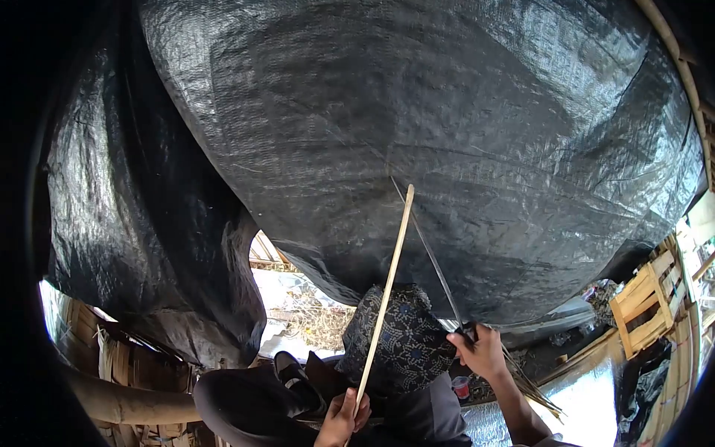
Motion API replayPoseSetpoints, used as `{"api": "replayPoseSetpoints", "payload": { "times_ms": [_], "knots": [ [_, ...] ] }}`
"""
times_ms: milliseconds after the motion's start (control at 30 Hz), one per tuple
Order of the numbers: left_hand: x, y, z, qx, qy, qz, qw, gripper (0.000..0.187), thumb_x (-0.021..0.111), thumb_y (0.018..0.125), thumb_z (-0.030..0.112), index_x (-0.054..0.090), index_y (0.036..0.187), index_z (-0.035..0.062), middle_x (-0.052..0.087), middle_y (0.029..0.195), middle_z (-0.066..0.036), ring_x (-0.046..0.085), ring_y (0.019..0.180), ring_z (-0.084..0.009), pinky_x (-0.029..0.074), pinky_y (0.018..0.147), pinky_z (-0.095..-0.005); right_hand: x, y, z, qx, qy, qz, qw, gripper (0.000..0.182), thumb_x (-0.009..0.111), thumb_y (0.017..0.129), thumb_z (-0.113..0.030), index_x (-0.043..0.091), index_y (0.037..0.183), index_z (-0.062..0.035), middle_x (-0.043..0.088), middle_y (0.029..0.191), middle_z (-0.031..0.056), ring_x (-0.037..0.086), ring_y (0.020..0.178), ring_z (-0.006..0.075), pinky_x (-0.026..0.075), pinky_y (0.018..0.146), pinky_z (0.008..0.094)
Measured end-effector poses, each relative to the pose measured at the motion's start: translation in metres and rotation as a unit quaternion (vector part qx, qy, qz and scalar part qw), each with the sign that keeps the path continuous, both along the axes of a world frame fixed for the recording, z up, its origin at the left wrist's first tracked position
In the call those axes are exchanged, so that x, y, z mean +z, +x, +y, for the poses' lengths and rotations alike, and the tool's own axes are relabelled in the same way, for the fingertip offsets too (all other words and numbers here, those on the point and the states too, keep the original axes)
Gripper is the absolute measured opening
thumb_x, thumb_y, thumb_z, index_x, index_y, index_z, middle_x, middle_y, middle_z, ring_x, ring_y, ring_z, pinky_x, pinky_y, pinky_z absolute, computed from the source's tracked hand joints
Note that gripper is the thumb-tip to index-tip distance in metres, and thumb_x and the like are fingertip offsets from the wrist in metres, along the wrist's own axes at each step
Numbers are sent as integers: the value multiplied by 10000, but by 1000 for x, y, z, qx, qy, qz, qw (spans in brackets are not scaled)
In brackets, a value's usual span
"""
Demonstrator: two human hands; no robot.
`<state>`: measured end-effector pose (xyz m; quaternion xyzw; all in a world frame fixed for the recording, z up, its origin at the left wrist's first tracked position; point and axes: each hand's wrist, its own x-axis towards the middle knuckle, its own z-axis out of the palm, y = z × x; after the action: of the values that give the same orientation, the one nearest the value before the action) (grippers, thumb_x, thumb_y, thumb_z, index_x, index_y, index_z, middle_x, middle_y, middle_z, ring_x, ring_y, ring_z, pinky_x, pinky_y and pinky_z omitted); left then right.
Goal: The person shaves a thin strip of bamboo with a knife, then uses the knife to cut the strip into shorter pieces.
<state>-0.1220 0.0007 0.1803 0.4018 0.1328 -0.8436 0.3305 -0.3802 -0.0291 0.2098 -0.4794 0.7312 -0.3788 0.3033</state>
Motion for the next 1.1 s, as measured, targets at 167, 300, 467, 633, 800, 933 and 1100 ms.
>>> {"api": "replayPoseSetpoints", "payload": {
  "times_ms": [167,300,467,633,800,933,1100],
  "knots": [
    [3,-8,-2,-92,-328,-296,893,422,366,895,471,440,635,147,342,470,59,289,359,-42,194,331,-199,-16,-16,-27,-24,-22,76,997,352,680,750,-227,472,599,14,501,453,52,511,395,103,379,373,262],
    [-25,1,-2,-60,-169,-115,977,426,372,889,483,438,633,150,347,478,60,296,372,-42,204,338,-199,-16,-17,-41,-31,-25,70,997,348,663,760,-230,477,581,4,511,457,52,509,401,96,387,382,257],
    [-20,-2,-4,-103,-234,-212,943,413,426,862,502,486,675,139,392,513,59,340,405,-43,223,357,-188,-2,-6,-56,-15,-34,-93,995,301,585,822,-213,470,636,-6,487,464,24,474,378,93,363,360,239],
    [-43,-8,-6,-85,-248,-181,948,400,433,875,448,474,693,94,387,507,33,350,418,-48,254,372,-196,-6,1,-57,128,-81,-135,979,240,573,820,-165,479,645,-29,509,508,27,478,385,89,378,380,230],
    [-14,-13,-20,-147,-335,-205,908,412,365,919,404,462,712,61,368,485,23,339,409,-51,272,380,-199,4,6,-77,250,-51,145,956,255,657,728,-229,528,656,-21,513,480,79,556,420,189,444,442,307],
    [-18,-14,-27,-179,-336,-216,899,429,348,919,417,476,735,52,392,493,12,350,403,-54,280,372,-202,4,10,-80,256,-49,284,923,300,687,640,-323,586,723,-53,574,563,101,589,532,282,471,490,355],
    [-24,-20,-25,-171,-356,-235,888,481,350,901,465,428,660,56,359,464,10,324,365,-55,243,333,-205,11,6,-84,320,-125,393,853,285,670,573,-299,564,755,-106,571,566,71,582,526,259,458,481,359]
  ]
}}
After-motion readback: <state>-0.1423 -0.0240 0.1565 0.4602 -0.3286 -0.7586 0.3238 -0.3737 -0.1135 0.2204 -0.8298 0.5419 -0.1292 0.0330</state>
